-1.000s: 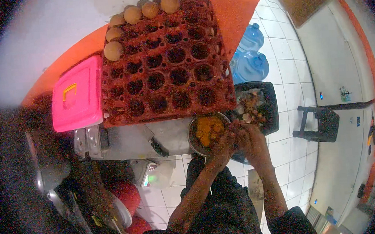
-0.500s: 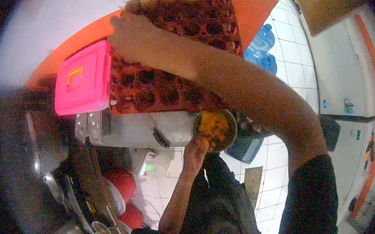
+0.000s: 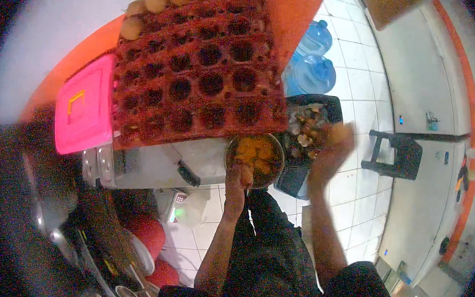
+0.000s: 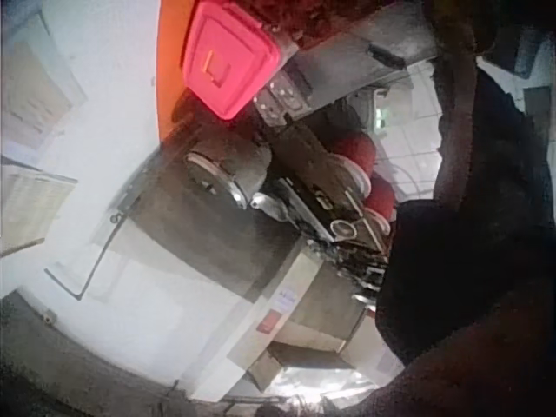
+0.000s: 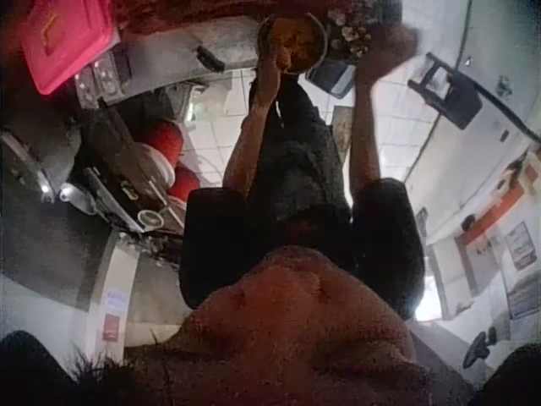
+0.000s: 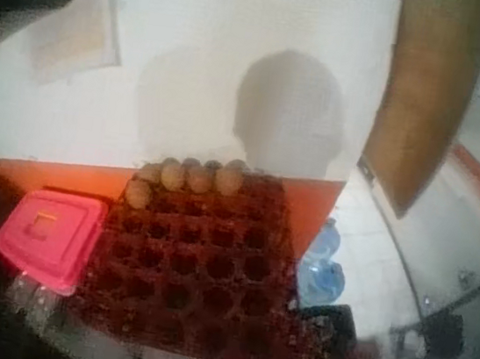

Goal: Cracking several eggs from a crate into a metal bowl in a kitchen.

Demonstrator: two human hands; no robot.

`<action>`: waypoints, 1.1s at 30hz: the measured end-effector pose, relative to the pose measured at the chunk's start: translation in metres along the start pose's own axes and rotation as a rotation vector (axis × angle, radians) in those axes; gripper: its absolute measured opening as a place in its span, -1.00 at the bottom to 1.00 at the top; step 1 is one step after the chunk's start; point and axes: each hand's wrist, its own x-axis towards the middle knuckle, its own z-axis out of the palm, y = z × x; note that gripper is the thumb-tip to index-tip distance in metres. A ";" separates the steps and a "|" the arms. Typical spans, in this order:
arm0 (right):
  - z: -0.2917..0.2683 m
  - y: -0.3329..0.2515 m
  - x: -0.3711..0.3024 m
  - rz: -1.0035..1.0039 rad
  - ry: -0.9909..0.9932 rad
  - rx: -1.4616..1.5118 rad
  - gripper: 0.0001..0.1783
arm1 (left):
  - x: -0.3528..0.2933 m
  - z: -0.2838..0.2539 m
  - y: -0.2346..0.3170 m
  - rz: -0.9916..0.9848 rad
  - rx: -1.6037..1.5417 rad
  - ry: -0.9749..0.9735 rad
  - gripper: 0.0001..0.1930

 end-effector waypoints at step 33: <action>0.036 -0.009 -0.073 0.279 -1.260 -0.014 -0.47 | 0.020 -0.048 0.032 0.127 0.792 -0.260 -0.56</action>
